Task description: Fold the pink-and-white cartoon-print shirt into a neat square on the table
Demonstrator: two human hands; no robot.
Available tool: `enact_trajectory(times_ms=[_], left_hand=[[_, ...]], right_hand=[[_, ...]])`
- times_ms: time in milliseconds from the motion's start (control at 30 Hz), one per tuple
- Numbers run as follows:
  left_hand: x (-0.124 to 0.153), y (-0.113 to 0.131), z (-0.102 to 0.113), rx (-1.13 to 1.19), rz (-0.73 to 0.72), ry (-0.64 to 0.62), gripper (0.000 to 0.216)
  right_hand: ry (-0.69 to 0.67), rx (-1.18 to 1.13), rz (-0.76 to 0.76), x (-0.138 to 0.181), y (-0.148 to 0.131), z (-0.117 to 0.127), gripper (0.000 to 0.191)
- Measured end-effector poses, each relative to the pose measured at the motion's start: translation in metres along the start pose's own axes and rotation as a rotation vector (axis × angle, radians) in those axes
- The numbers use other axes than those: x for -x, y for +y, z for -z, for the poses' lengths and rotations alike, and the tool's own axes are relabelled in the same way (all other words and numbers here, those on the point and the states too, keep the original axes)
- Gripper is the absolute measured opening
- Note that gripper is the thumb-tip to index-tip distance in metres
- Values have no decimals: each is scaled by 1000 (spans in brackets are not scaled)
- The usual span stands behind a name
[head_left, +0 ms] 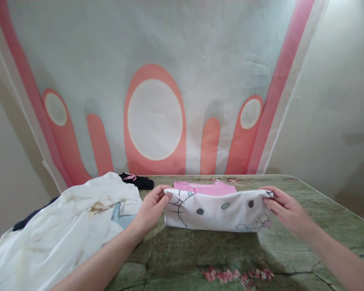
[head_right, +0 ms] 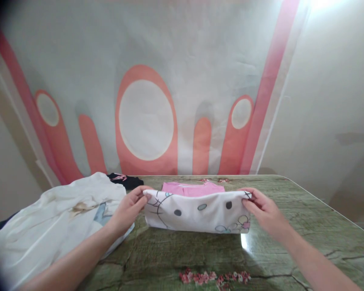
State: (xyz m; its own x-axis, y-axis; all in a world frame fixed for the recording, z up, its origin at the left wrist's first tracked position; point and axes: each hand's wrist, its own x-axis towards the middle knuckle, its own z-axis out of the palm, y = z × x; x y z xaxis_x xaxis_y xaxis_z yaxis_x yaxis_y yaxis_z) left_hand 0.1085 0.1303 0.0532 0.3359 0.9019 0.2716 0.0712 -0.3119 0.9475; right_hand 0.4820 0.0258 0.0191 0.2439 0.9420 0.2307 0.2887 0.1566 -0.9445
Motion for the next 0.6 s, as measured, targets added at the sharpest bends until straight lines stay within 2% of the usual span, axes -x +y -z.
enact_trajectory(times_ms=[100, 167, 300, 367, 467, 600], left_hand=[[-46, -17, -5, 101, -32, 44, 30], [-77, -35, -8, 126, -47, 53, 31], [-122, -84, -17, 5, 81, 161, 24], [-132, -109, -22, -44, 132, 191, 19], [-136, -138, -27, -107, 183, 210, 14], [-143, -155, -28, -162, 194, 216, 13]], right_hand=[[47, -224, -10, -43, 11, -8, 41], [77, -324, -28, -72, 24, -15, 37], [173, -343, -201, -118, 64, -34, 23], [200, -286, -290, -131, 86, -44, 19], [230, -225, -330, -138, 113, -53, 17], [240, -134, -314, -138, 131, -50, 26]])
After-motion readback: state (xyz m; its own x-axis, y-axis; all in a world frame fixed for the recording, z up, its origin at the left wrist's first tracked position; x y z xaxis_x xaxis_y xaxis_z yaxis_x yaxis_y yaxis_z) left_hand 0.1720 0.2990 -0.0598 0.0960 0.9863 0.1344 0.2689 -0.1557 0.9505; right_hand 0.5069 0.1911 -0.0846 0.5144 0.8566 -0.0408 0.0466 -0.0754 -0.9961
